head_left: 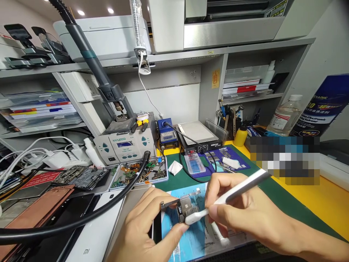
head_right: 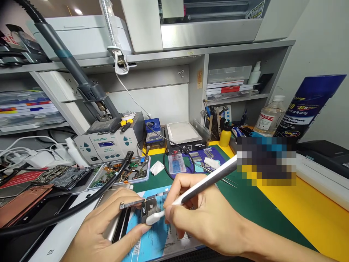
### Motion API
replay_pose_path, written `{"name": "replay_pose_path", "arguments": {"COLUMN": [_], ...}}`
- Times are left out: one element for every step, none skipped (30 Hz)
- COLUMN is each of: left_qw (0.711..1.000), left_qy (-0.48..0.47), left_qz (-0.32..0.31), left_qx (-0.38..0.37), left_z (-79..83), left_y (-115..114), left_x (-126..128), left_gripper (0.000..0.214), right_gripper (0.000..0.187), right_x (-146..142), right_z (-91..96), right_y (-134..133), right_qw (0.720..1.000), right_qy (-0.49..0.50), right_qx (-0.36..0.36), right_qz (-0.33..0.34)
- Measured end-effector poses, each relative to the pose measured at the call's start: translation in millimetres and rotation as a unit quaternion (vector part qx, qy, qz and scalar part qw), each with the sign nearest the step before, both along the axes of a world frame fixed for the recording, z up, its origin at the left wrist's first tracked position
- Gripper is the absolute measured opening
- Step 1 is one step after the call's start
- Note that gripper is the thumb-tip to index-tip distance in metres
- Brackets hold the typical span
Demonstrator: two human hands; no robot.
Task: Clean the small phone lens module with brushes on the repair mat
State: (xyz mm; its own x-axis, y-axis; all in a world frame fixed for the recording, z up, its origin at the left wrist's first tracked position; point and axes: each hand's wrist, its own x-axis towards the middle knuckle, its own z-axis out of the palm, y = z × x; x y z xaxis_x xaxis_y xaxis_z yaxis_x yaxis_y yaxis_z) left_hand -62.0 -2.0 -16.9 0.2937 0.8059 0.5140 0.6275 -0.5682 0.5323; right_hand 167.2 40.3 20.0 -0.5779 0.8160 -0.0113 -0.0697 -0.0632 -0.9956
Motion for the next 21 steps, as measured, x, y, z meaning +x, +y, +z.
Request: {"name": "replay_pose_path", "arguments": {"left_qw": [1.0,1.0,1.0,1.0,1.0,1.0,1.0,1.0,1.0,1.0,1.0,1.0,1.0,1.0,1.0,1.0,1.0,1.0,1.0,1.0,1.0], "left_qy": [0.0,0.0,0.001,0.003,0.005,0.006,0.005,0.002,-0.001,-0.004,-0.003,-0.001,0.002,0.004,0.005,0.004,0.003,0.003,0.005,0.006,0.007], "left_qz": [0.0,0.0,-0.001,-0.003,-0.005,-0.005,-0.005,-0.003,-0.003,-0.003,-0.004,-0.006,-0.008,-0.009,-0.01,-0.008,-0.007,-0.006,-0.006,-0.007,-0.009], "left_qx": [0.001,0.002,0.001,0.0,-0.001,-0.002,-0.002,-0.002,-0.002,-0.002,-0.004,-0.007,-0.007,-0.006,-0.005,-0.004,-0.003,-0.003,-0.005,-0.007,-0.007], "left_z": [0.2,0.4,0.6,0.8,0.9,0.9,0.9,0.9,0.9,1.0,1.2,1.5,1.7,1.8,1.8,1.7,1.5,1.3,1.2,1.2,1.3], "left_y": [0.2,0.5,0.8,1.0,1.1,1.1,1.0,0.7,0.4,0.0,-0.3,-0.5,-0.6,-0.4,-0.1,0.3,0.6,0.9,1.0,1.0,0.8], "left_x": [0.1,0.2,0.2,0.3,0.3,0.2,0.2,0.1,-0.1,-0.3,-0.4,-0.5,-0.5,-0.5,-0.3,-0.1,0.3,0.6,0.9,1.2,1.5], "left_gripper": [0.023,0.023,0.023,0.022,0.022,0.022,0.022,0.022,0.023,0.023,0.022,0.022,0.021,0.02,0.02,0.019,0.02,0.02,0.021,0.021,0.022], "right_gripper": [0.011,0.011,0.011,0.01,0.009,0.009,0.009,0.01,0.011,0.011,0.012,0.011,0.011,0.01,0.01,0.011,0.012,0.013,0.013,0.013,0.012], "right_x": [0.1,0.3,0.5,0.8,1.0,1.0,0.9,0.7,0.4,0.1,-0.2,-0.5,-0.6,-0.7,-0.6,-0.4,-0.1,0.2,0.5,0.8,0.8], "right_z": [-0.3,-0.7,-1.0,-1.2,-1.5,-1.6,-1.8,-1.8,-1.9,-1.8,-1.8,-1.8,-1.9,-2.0,-2.3,-2.6,-2.8,-2.9,-2.8,-2.5,-2.1], "right_y": [-0.1,-0.3,-0.4,-0.4,-0.2,0.2,0.8,1.5,2.3,2.9,3.4,3.7,3.9,4.0,4.1,4.3,4.5,4.6,4.7,4.7,4.5], "right_qw": [1.0,1.0,1.0,1.0,1.0,1.0,1.0,1.0,1.0,1.0,1.0,1.0,1.0,1.0,1.0,1.0,1.0,0.999,0.999,0.999,0.999], "right_qy": [0.006,0.014,0.021,0.023,0.022,0.019,0.014,0.014,0.016,0.021,0.024,0.026,0.026,0.024,0.02,0.017,0.018,0.02,0.022,0.021,0.017], "right_qx": [0.0,0.0,0.001,0.001,0.002,0.003,0.003,0.002,0.001,-0.001,-0.005,-0.009,-0.012,-0.015,-0.015,-0.014,-0.013,-0.014,-0.016,-0.02,-0.025], "right_qz": [-0.003,-0.004,-0.002,0.003,0.008,0.01,0.007,0.001,-0.005,-0.009,-0.007,0.001,0.01,0.014,0.012,0.003,-0.011,-0.023,-0.03,-0.028,-0.02]}}
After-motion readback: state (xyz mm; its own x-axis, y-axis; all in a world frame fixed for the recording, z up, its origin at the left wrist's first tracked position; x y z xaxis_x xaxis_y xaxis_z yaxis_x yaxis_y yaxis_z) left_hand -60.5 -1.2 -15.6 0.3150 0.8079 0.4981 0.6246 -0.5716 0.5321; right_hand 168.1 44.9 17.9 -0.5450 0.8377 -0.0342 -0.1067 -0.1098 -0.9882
